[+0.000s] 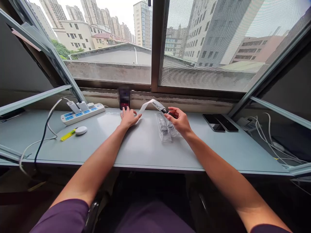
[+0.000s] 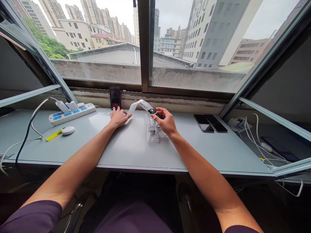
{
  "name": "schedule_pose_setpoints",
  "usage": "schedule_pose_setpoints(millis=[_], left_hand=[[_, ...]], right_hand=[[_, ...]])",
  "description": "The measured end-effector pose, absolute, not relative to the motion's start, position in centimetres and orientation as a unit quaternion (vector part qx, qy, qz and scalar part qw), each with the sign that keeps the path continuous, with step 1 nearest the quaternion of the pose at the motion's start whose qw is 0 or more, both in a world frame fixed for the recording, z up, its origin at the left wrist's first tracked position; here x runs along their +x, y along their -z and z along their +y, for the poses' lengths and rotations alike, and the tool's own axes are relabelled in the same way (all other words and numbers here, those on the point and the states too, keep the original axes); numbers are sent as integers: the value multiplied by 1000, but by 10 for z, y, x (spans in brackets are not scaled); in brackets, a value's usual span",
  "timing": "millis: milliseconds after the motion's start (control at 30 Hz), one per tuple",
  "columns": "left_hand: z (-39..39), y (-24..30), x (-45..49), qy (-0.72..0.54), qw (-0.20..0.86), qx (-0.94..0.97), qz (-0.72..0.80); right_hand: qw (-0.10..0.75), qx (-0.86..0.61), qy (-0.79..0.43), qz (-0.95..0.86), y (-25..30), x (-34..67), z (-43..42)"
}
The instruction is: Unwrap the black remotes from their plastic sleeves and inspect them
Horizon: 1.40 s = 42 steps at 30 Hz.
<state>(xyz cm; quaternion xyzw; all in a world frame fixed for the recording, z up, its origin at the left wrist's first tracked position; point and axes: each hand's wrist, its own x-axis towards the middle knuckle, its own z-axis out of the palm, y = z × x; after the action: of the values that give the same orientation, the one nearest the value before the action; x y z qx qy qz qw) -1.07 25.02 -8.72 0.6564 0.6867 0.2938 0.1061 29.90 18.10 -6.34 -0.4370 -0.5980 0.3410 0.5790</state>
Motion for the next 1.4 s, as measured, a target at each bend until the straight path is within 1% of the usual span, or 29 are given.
schedule_pose_setpoints(millis=[167, 500, 900, 1233, 1333, 1400], left_hand=[[249, 84, -10, -255, 118, 659, 697], [248, 88, -11, -277, 105, 662, 688], [247, 86, -10, -235, 99, 677, 690], [244, 89, -7, -273, 74, 678, 678], [241, 88, -3, -304, 54, 685, 660], [238, 87, -1, -343, 60, 685, 640]], right_hand=[[578, -436, -346, -597, 63, 300, 181], [572, -440, -345, -601, 65, 301, 182], [572, -442, -349, -596, 62, 300, 179], [562, -449, -345, -602, 61, 299, 176], [558, -455, -350, -599, 60, 300, 174], [556, -456, -351, -599, 59, 300, 174]])
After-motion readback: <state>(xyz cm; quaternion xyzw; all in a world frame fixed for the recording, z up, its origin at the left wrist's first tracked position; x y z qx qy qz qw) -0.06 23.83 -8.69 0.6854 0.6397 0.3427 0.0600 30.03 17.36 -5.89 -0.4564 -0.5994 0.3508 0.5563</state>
